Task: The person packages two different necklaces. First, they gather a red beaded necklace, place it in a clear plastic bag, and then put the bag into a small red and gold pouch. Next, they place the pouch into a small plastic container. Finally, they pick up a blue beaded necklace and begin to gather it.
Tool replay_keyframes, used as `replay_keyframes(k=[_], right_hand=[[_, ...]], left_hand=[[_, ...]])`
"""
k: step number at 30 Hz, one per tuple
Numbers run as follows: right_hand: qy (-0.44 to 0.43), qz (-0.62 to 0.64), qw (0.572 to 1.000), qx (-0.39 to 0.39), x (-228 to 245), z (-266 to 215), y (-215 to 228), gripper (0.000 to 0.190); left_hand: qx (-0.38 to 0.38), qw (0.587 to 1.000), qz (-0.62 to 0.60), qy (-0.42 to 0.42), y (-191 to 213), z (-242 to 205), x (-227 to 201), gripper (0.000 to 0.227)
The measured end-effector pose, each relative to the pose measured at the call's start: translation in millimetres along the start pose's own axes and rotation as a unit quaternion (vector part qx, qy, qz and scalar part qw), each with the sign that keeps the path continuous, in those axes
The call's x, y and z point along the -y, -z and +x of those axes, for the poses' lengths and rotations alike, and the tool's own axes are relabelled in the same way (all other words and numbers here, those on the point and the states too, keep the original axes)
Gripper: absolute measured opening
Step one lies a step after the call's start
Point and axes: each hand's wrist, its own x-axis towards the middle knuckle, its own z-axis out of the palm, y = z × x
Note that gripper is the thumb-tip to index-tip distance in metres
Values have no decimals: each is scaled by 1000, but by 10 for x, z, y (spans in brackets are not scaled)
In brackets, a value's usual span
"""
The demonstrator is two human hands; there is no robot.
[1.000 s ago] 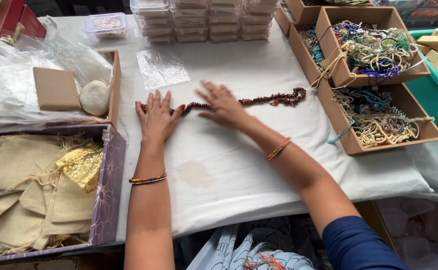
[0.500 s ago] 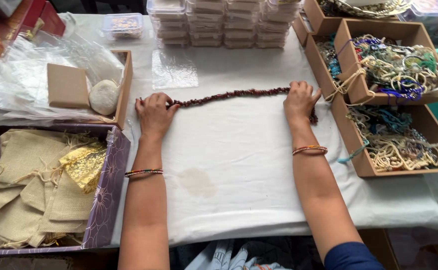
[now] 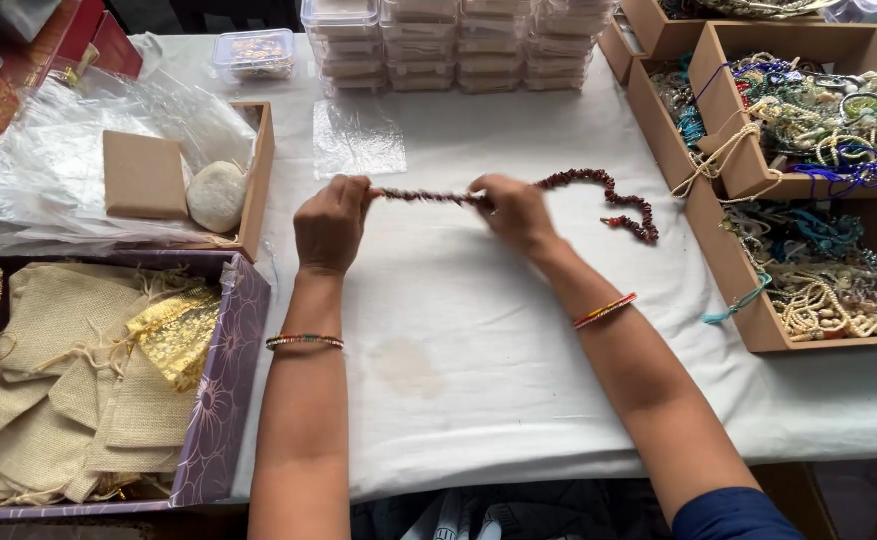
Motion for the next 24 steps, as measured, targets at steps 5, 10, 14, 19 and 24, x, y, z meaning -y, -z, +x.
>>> replay_keyframes(k=[5,10,14,19,24], right_hand=[[-98,-202,970,-91,-369,-133,378,9],[-224,-80,961,-141,-413,-80,260,13],[30,97,976,-194,-75,-46,-29,11],[14,96,983,-155,158,-39,96,19],[-60,-94,986,-124,-206,-74,245,18]], left_hand=[[-107,968,96,205,24,-70,284,18],[-3,982,126,141,-310,-143,225,43],[-23,989,-126,-75,-49,188,-883,103],[159,923,-341,76,-556,-3,-817,45],[-61,932,-320,160,-392,84,-614,21]])
